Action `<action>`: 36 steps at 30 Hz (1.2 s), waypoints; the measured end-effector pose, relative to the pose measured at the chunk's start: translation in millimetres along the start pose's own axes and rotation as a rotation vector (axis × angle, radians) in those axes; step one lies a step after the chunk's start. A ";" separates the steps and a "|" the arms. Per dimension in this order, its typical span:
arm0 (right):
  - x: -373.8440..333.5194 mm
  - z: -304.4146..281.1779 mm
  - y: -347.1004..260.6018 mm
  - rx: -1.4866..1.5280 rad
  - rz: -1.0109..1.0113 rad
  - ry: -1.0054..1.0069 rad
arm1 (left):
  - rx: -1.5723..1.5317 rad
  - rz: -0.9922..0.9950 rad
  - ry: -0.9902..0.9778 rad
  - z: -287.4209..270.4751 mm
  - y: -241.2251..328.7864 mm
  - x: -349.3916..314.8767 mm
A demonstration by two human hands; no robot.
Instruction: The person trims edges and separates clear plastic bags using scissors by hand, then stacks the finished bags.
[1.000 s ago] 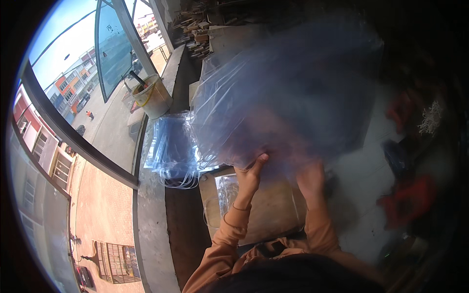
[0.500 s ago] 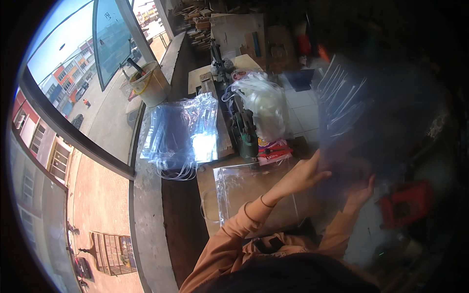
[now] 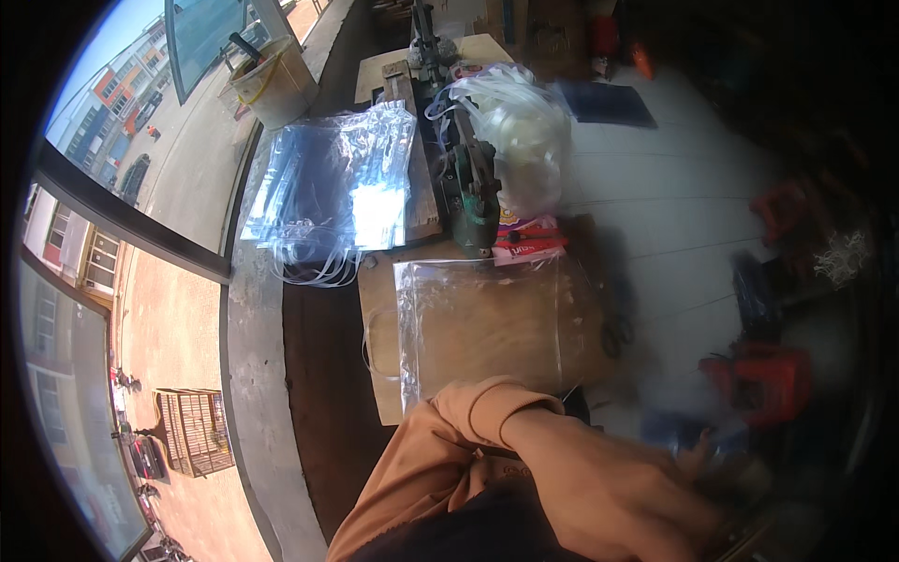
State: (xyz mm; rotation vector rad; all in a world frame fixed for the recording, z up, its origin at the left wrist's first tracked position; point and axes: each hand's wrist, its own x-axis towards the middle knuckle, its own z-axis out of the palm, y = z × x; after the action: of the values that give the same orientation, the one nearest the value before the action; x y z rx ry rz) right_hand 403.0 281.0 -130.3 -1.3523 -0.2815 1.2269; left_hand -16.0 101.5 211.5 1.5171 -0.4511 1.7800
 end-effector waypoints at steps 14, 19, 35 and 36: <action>25.7 77.3 121.6 -0.151 0.130 0.207 | 1.558 -1.144 0.015 -107.3 -14.9 -164.6; 43.7 107.9 141.2 -0.211 0.169 0.206 | 1.875 -1.333 -0.038 -108.2 0.6 -247.9; 153.5 203.9 218.3 -0.559 0.305 -0.283 | 1.901 -1.357 -0.017 -109.1 -1.7 -248.3; 163.4 196.1 228.8 -0.660 0.319 -0.289 | 1.894 -1.358 -0.015 -110.5 -4.2 -249.0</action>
State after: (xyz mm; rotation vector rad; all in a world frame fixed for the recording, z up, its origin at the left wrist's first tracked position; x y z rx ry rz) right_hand 206.0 465.6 -341.5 -1.8258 -0.7464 1.6877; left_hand -83.0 103.4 -52.6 1.8256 2.2901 0.6086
